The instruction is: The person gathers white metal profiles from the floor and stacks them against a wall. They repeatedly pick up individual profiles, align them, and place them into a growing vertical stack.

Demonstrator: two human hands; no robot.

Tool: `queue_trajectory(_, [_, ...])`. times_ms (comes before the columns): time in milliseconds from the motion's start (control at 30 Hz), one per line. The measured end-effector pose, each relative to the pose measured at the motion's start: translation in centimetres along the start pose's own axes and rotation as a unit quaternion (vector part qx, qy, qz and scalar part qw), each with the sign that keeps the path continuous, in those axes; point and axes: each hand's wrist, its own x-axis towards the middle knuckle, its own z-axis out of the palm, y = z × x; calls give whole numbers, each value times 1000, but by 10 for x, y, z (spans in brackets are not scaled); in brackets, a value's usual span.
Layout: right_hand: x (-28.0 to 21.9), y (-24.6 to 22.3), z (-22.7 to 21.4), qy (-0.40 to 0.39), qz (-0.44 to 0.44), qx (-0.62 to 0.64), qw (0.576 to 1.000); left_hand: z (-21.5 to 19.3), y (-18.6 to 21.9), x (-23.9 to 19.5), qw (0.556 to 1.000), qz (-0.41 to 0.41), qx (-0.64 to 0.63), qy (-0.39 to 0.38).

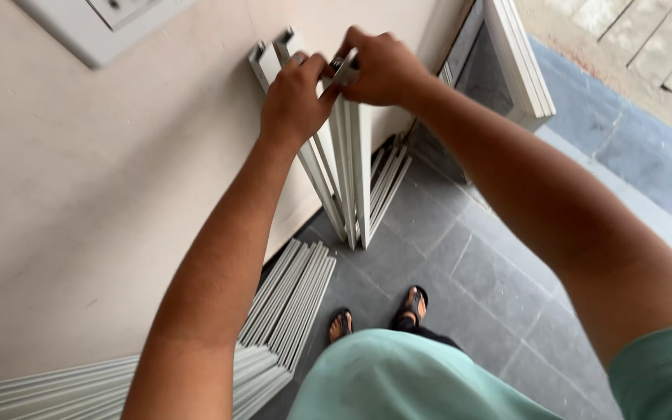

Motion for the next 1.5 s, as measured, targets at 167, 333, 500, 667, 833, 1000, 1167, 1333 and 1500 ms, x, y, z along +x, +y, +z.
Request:
queue_trajectory(167, [-56,36,-19,26,30,32,999,14,10,0,997,38,-62,11])
queue_trajectory(333, [-96,66,-15,123,-23,-3,992,45,15,12,991,101,-92,4])
queue_trajectory(500, [-137,91,-17,209,-60,-66,974,80,32,19,990,102,-95,5])
queue_trajectory(667, [-168,109,-29,176,-2,-54,983,97,51,15,987,123,-104,18])
queue_trajectory(833, [-188,118,-33,196,-45,-26,979,109,66,14,977,183,-92,57])
queue_trajectory(1000, [-195,121,-30,183,-13,-3,983,125,69,20,959,221,-174,32])
queue_trajectory(1167, [-190,115,-34,207,-75,-38,975,127,78,32,954,251,-160,45])
queue_trajectory(1333, [-194,110,-35,169,-8,-11,986,122,84,30,947,282,-144,50])
queue_trajectory(1500, [-208,116,-35,213,-55,-38,975,119,82,19,950,271,-145,47])
